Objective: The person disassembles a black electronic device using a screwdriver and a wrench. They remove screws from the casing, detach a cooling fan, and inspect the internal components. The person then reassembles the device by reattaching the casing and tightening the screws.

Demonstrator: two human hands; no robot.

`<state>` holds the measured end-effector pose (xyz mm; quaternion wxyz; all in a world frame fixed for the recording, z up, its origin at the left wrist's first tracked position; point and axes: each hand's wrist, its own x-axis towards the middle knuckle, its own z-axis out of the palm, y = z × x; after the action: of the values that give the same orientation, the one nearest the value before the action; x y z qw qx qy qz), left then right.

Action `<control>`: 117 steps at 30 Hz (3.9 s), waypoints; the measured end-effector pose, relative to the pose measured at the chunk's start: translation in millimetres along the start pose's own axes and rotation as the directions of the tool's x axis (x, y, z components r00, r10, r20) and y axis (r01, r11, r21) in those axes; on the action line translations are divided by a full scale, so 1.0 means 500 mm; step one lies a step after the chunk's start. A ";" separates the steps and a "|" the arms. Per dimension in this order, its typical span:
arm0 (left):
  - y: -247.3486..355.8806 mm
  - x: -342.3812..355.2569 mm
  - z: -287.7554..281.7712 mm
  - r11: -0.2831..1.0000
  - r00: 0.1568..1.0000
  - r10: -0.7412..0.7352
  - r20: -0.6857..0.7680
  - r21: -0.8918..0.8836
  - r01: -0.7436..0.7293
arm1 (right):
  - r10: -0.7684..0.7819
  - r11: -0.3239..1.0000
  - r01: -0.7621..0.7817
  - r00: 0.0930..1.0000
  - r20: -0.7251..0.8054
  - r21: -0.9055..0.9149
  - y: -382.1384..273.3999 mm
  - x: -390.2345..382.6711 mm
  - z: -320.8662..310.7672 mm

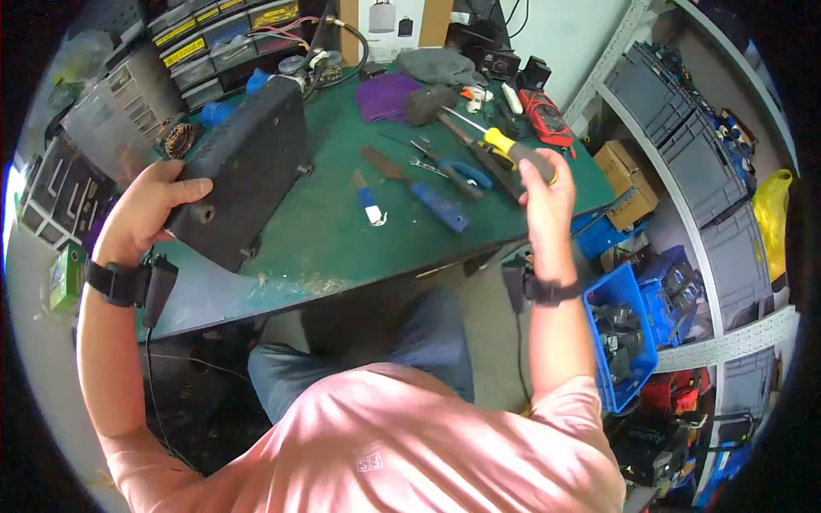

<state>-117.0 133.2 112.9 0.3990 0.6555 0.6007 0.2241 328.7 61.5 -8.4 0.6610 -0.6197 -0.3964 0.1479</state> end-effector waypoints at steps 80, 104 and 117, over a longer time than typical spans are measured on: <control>-0.345 -0.107 0.118 0.785 0.877 0.239 -0.416 0.615 0.078 | -0.549 0.505 0.859 0.238 0.801 0.091 -0.179 -0.150 0.267; 0.006 -0.100 0.165 0.768 0.792 0.601 -0.107 0.349 -0.536 | -0.653 0.371 0.921 0.168 0.739 0.119 -0.232 -0.146 0.258; -0.184 -0.169 0.165 0.905 0.817 0.417 -0.399 0.101 -0.413 | -0.063 0.408 0.691 0.673 0.737 -0.596 0.054 0.160 0.124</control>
<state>-124.0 26.9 7.8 0.2021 0.7104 0.5148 0.4353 344.1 165.2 -11.4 0.1183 -0.6572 -0.7433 -0.0389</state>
